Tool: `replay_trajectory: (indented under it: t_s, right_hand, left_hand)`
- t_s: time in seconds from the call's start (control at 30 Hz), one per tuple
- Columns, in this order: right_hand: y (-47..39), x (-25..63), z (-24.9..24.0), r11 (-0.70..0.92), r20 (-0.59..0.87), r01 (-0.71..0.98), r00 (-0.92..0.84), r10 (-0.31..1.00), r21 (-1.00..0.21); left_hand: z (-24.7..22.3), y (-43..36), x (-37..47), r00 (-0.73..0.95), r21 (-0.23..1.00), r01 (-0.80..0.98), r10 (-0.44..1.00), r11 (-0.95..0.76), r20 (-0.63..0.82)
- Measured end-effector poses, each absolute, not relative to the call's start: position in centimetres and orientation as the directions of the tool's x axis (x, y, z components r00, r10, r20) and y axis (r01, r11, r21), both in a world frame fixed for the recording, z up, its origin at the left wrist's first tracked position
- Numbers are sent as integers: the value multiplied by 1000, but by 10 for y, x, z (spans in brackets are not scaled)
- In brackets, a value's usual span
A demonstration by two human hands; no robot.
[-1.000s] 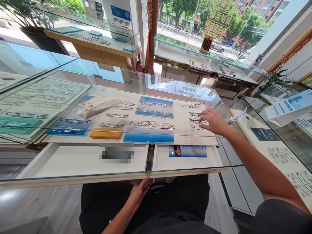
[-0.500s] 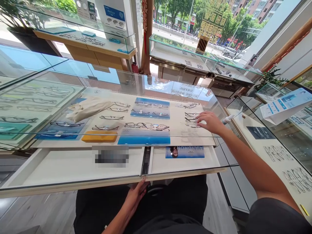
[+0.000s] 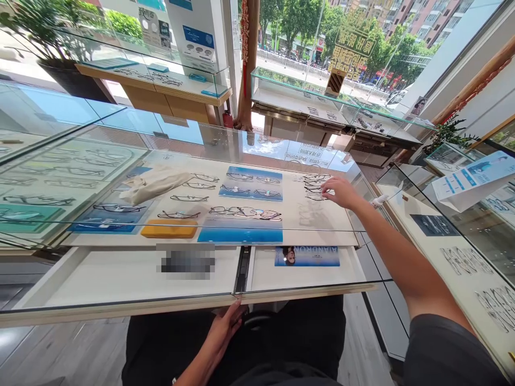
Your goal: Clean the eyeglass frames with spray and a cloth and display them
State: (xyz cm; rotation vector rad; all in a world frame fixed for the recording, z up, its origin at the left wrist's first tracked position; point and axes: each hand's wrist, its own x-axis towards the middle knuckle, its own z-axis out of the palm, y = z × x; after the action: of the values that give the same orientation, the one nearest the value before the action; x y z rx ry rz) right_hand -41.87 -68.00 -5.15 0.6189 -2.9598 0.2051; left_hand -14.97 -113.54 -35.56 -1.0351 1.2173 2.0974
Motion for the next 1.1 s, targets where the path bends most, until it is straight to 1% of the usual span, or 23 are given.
replay_trajectory:
  t_s: [0.13,0.33,0.4,0.43,0.47,0.53,0.57,0.63,0.7,0.73,0.8,0.9,0.97,1.1]
  right_hand:
    - [-683,-428,-53,917,135,-383,-920,-368,-114]
    - [-695,-419,-46,925,138,-371,-923,-358,-82]
    - [-709,-404,-32,916,164,-383,-917,-363,-119]
    - [-720,-394,-22,902,176,-398,-912,-370,-168]
    - [-733,-381,-13,870,151,-426,-904,-400,-249]
    - [-762,-350,0,774,-21,-476,-846,-532,-418]
    - [-778,-334,2,728,-108,-497,-787,-607,-471]
    - [-809,-306,-10,669,-273,-543,-635,-723,-507]
    - [-834,-288,-42,652,-378,-580,-533,-757,-489]
    - [-845,-285,-63,647,-388,-601,-518,-762,-469]
    - [-859,-289,-107,667,-309,-622,-593,-743,-410]
    - [-870,-318,-162,716,-132,-640,-713,-688,-279]
    - [-875,-346,-185,761,-17,-628,-770,-638,-163]
    - [-881,-405,-208,867,49,-492,-871,-490,-79]
  left_hand:
    - [-358,-1135,-149,-601,510,-717,51,-475,-798]
    - [-362,-1135,-148,-594,498,-722,59,-481,-803]
    - [-365,-1136,-147,-588,497,-725,53,-477,-807]
    - [-367,-1137,-147,-589,498,-728,58,-471,-806]
    - [-369,-1138,-146,-593,501,-729,65,-466,-803]
    - [-372,-1140,-144,-600,509,-734,78,-449,-796]
    - [-373,-1141,-144,-607,519,-733,78,-440,-790]
    - [-375,-1142,-143,-626,552,-720,48,-420,-779]
    - [-377,-1143,-143,-633,573,-718,27,-396,-774]
    - [-378,-1142,-144,-626,572,-725,21,-384,-779]
    - [-379,-1140,-144,-607,568,-740,-6,-361,-795]
    - [-381,-1134,-143,-619,616,-704,-118,-354,-776]
    - [-381,-1128,-141,-628,646,-674,-181,-359,-757]
    - [-378,-1122,-139,-634,673,-654,-235,-346,-737]
